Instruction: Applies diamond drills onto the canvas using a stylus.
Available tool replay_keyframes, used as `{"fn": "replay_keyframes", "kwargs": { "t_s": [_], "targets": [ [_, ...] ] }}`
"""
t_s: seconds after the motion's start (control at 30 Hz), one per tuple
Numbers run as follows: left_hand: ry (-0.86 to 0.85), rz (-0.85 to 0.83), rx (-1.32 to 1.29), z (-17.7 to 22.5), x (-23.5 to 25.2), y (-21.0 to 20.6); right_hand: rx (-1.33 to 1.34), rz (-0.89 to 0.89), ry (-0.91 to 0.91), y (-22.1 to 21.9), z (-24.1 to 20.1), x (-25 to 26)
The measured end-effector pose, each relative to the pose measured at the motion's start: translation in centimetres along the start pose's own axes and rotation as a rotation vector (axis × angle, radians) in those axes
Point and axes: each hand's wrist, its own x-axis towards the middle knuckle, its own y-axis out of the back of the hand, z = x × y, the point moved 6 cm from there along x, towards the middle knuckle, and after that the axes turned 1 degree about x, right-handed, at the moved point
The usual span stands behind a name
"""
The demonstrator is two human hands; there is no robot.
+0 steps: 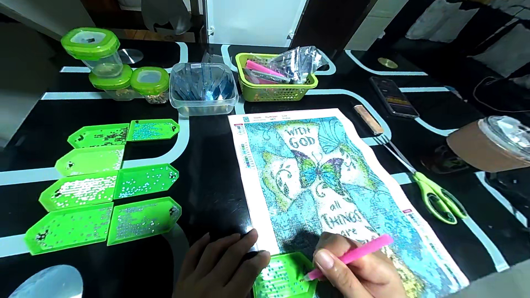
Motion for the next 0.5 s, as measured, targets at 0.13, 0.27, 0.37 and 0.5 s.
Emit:
{"fn": "replay_keyframes", "kwargs": {
  "t_s": [0.13,0.27,0.37,0.5],
  "targets": [
    [-0.003,0.004,0.001,0.02,0.07,0.04,-0.014,-0.007,0.032,-0.01,-0.02,-0.37],
    [0.003,0.008,0.008,0.01,0.02,0.0,-0.048,-0.015,0.051,-0.18,-0.06,-0.46],
    [0.003,0.01,0.007,0.0,0.02,0.03,-0.046,-0.02,0.065,-0.28,-0.07,-0.45],
    [0.003,0.0,0.0,0.0,0.04,0.04,-0.055,-0.015,0.067,-0.22,-0.12,-0.47]
  ]
}}
